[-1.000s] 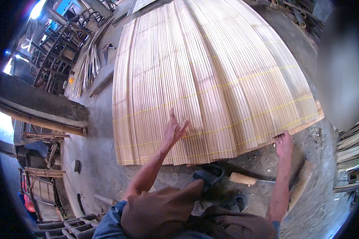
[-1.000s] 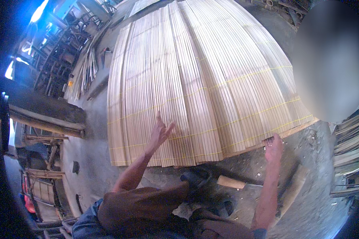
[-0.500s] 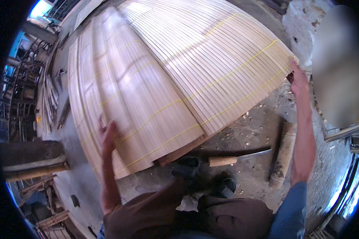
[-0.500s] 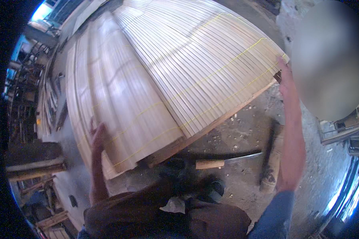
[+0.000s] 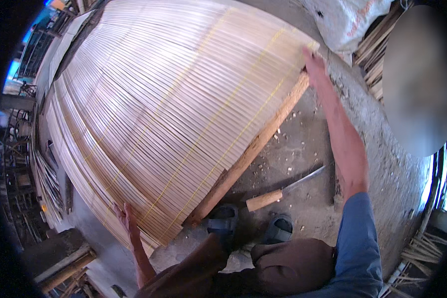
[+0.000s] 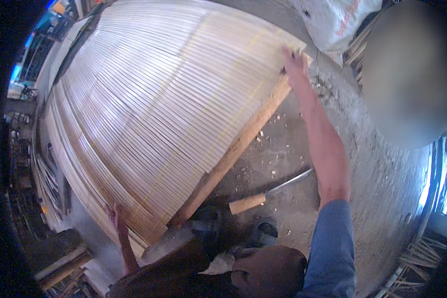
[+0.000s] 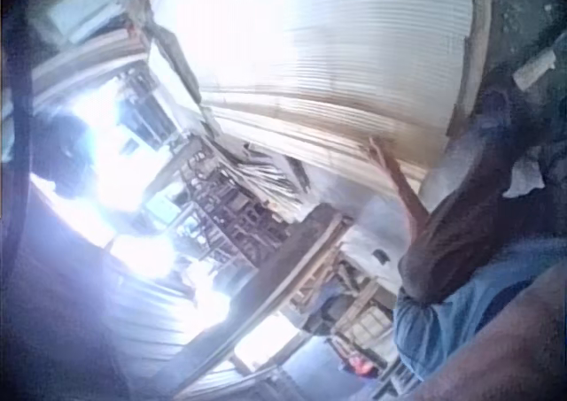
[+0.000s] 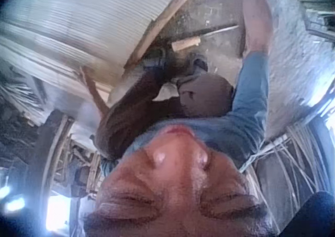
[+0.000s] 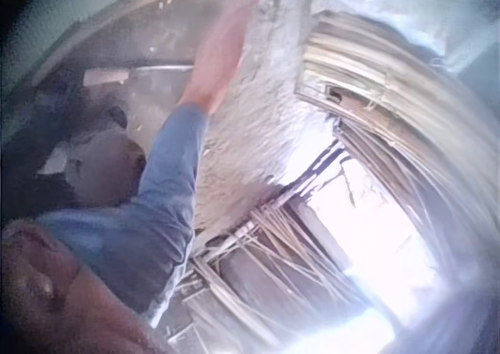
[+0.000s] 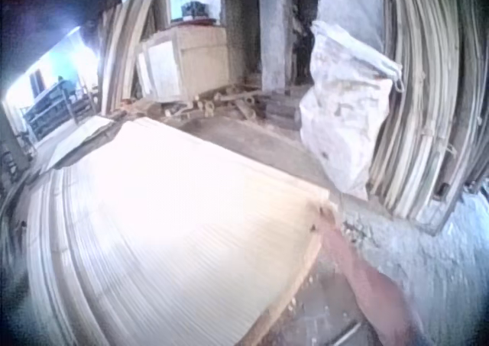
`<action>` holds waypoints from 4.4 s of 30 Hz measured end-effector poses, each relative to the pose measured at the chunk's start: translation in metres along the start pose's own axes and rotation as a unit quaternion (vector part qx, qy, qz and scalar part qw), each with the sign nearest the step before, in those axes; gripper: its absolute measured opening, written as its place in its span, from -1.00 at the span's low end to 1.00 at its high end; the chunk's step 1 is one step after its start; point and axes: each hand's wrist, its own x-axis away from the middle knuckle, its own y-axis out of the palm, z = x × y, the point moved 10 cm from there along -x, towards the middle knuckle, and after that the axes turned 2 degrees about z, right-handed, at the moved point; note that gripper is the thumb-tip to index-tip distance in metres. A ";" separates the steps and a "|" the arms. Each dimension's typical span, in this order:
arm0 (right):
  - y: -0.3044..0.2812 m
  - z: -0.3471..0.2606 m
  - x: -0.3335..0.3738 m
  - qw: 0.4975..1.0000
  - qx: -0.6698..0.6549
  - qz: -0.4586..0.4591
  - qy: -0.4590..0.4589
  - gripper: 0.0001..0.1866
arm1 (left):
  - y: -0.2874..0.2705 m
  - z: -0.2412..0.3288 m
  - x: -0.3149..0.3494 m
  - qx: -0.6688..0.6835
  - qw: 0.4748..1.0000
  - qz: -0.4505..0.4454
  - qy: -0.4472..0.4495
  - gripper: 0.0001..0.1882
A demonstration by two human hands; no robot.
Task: The person repeatedly strikes the edge of a large bamboo mat with a wooden block to flatten or align the slats. They hold the mat steady with one hand while hammering with the other, occasionally repositioning the mat and the block along its length.
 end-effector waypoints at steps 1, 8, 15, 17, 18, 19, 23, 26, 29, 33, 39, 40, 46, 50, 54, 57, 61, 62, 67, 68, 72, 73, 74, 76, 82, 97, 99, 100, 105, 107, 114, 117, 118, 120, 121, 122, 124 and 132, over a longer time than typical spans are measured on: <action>-0.005 -0.019 -0.008 0.995 0.067 0.013 -0.069 -0.39 | 0.006 0.012 0.002 0.018 1.000 0.002 -0.007 -0.11; -0.007 0.044 -0.009 0.937 0.349 0.032 -0.014 -0.29 | 0.018 -0.073 -0.012 0.057 0.998 0.016 0.021 -0.09; -0.004 0.031 -0.003 0.980 0.198 -0.024 0.020 -0.43 | 0.025 -0.047 0.007 0.068 0.997 0.006 0.029 -0.24; -0.010 0.040 0.004 0.988 0.147 -0.035 0.018 -0.43 | 0.029 -0.044 0.001 0.073 0.997 0.016 0.035 -0.26; -0.005 0.042 0.008 0.986 0.163 -0.032 0.031 -0.44 | 0.027 -0.043 -0.007 0.065 0.996 0.025 0.050 -0.26; -0.003 0.044 0.014 0.982 0.183 -0.028 0.044 -0.45 | 0.023 -0.046 -0.011 0.057 0.996 0.033 0.062 -0.26; -0.001 0.048 0.016 0.981 0.182 -0.032 0.066 -0.40 | 0.016 -0.071 -0.021 0.006 0.996 0.042 0.080 -0.27; -0.018 0.062 0.016 0.984 0.148 -0.059 0.074 -0.39 | 0.027 -0.101 -0.022 -0.011 0.995 -0.011 -0.096 -0.25; -0.006 0.065 0.030 0.982 0.158 -0.069 0.074 -0.40 | 0.018 -0.114 -0.031 0.002 1.000 0.007 0.000 -0.25; 0.006 0.053 0.048 0.981 0.159 -0.057 0.090 -0.41 | 0.002 -0.117 -0.042 0.006 0.994 0.056 0.092 -0.27; -0.002 0.051 0.058 0.985 0.144 -0.044 0.082 -0.39 | -0.001 -0.129 -0.046 -0.025 0.999 0.035 0.026 -0.24; -0.002 0.054 0.060 0.983 0.149 -0.055 0.088 -0.39 | -0.001 -0.134 -0.045 -0.019 1.000 0.019 -0.003 -0.23; -0.014 0.062 0.056 0.974 0.193 -0.059 0.100 -0.46 | 0.008 -0.100 -0.036 0.028 0.999 0.020 -0.014 -0.21; -0.003 0.037 0.082 0.921 0.376 -0.101 -0.027 -0.49 | -0.001 -0.131 -0.029 -0.042 0.992 0.068 -0.096 -0.16; -0.066 0.020 0.173 0.906 0.363 -0.033 -0.218 -0.67 | -0.012 -0.089 -0.022 -0.260 0.947 0.183 0.027 -0.27; -0.116 0.011 0.263 0.912 0.333 0.006 -0.241 -0.76 | 0.032 -0.031 -0.012 -0.289 0.902 0.216 0.239 -0.39; -0.226 0.036 0.315 0.799 0.515 0.145 -0.274 -0.64 | 0.222 0.125 0.065 -0.172 0.897 -0.060 0.403 -0.22; -0.240 0.041 0.326 0.797 0.533 0.155 -0.239 -0.60 | 0.254 0.159 0.097 -0.176 0.865 -0.114 0.456 -0.21; -0.289 0.076 0.366 0.779 0.592 0.197 -0.064 -0.17 | 0.379 0.256 0.141 -0.167 0.781 -0.206 0.565 -0.29; -0.294 0.085 0.367 0.799 0.572 0.178 -0.046 -0.12 | 0.396 0.279 0.137 -0.165 0.776 -0.189 0.579 -0.29; -0.310 0.098 0.378 0.837 0.529 0.142 0.012 0.04 | 0.464 0.332 0.125 -0.177 0.754 -0.152 0.614 -0.31; -0.299 0.097 0.373 0.844 0.520 0.133 0.015 0.07 | 0.470 0.328 0.110 -0.196 0.751 -0.140 0.615 -0.31; -0.304 0.096 0.376 0.841 0.525 0.133 -0.005 0.08 | 0.478 0.330 0.111 -0.205 0.747 -0.138 0.617 -0.31; -0.309 0.089 0.377 0.835 0.533 0.128 -0.052 0.09 | 0.484 0.332 0.115 -0.200 0.737 -0.142 0.629 -0.30; -0.279 0.075 0.380 0.870 0.489 0.053 0.039 0.07 | 0.439 0.298 0.154 -0.059 0.782 -0.181 0.593 -0.28; -0.213 0.105 0.420 0.958 -0.232 0.044 0.161 -0.26 | 0.392 0.129 0.317 -0.185 0.690 -0.539 0.446 0.00; -0.225 0.114 0.426 0.933 -0.296 0.027 0.204 -0.28 | 0.378 0.137 0.308 -0.152 0.697 -0.601 0.359 -0.07; -0.237 0.130 0.428 0.921 -0.309 0.030 0.235 -0.30 | 0.372 0.143 0.307 -0.134 0.699 -0.629 0.313 -0.10; -0.220 0.165 0.444 0.921 -0.266 0.021 0.282 -0.28 | 0.311 0.166 0.292 -0.064 0.721 -0.631 0.279 -0.35; -0.199 0.151 0.443 0.942 -0.212 0.074 0.250 -0.27 | 0.293 0.172 0.280 -0.048 0.745 -0.607 0.272 -0.42; -0.133 0.131 0.430 0.950 -0.255 0.063 0.166 -0.33 | 0.288 0.194 0.222 -0.034 0.852 -0.446 0.271 -0.61; -0.128 0.134 0.418 0.928 -0.339 0.061 0.142 -0.19 | 0.310 0.238 0.208 -0.070 0.840 -0.438 0.311 -0.60; -0.122 0.130 0.417 0.916 -0.371 0.051 0.143 -0.19 | 0.314 0.253 0.203 -0.075 0.835 -0.415 0.354 -0.60; -0.117 0.122 0.418 0.891 -0.430 0.033 0.143 -0.18 | 0.328 0.272 0.197 -0.075 0.825 -0.412 0.379 -0.59; -0.120 0.124 0.419 0.894 -0.425 0.041 0.138 -0.18 | 0.339 0.275 0.194 -0.070 0.823 -0.433 0.360 -0.59; -0.121 0.127 0.419 0.896 -0.421 0.048 0.133 -0.19 | 0.348 0.278 0.193 -0.066 0.820 -0.454 0.342 -0.58; -0.122 0.133 0.421 0.903 -0.406 0.048 0.136 -0.18 | 0.356 0.283 0.191 -0.082 0.819 -0.450 0.346 -0.59; -0.123 0.146 0.421 0.924 -0.337 0.052 0.176 -0.06 | 0.370 0.282 0.186 -0.108 0.810 -0.451 0.360 -0.60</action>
